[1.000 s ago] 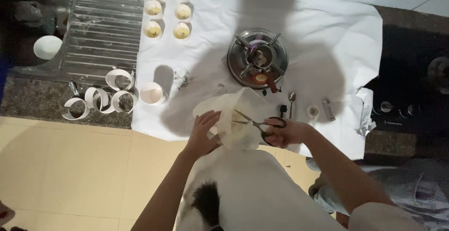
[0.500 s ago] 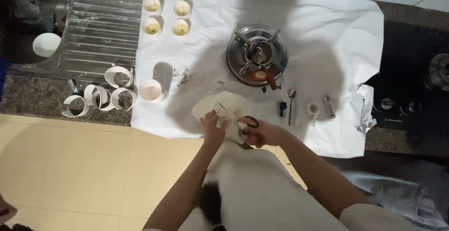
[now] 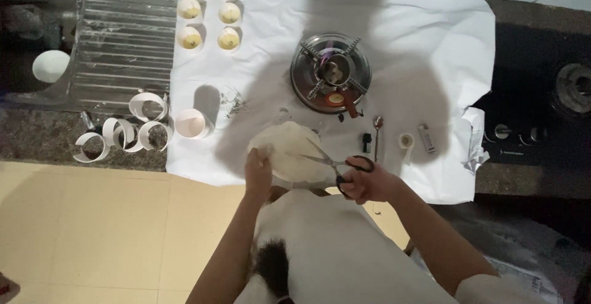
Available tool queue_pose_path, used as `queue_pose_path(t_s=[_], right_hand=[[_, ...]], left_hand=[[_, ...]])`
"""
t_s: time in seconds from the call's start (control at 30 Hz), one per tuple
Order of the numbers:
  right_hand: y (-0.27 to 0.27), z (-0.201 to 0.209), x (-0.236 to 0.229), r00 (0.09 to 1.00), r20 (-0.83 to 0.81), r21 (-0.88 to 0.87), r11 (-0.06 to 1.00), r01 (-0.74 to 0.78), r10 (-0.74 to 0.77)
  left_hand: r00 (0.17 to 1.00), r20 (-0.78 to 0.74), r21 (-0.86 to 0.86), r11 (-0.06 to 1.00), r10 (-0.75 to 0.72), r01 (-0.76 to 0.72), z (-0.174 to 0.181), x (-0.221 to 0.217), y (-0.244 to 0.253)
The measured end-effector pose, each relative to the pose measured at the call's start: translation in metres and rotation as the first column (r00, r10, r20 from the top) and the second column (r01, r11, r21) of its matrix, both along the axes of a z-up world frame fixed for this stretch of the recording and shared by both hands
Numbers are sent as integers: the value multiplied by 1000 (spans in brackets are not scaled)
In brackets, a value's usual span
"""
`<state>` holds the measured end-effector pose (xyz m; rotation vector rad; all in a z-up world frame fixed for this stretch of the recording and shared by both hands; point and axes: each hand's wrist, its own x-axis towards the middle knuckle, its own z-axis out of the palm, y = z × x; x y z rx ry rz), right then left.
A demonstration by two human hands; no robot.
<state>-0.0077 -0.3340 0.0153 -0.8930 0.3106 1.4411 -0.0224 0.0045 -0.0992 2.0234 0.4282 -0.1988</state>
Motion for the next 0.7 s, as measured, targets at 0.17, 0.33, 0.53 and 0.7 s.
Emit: queue_pose_path(t_s=[0.17, 0.33, 0.53, 0.7], right_hand=[[-53, 1, -24, 990, 11, 10, 990, 142, -142], [-93, -12, -56, 919, 363, -557, 754, 346, -153], [-34, 27, -65, 775, 310, -942, 289, 171, 551], [-48, -63, -77, 766, 315, -941, 81, 328, 560]], left_hand=[[989, -89, -379, 922, -118, 76, 113, -2, 16], [860, 116, -124, 852, -497, 509, 117, -14, 45], [825, -13, 393, 756, -564, 523, 150, -4, -31], [865, -13, 424, 781, -501, 459, 117, 9, -74]])
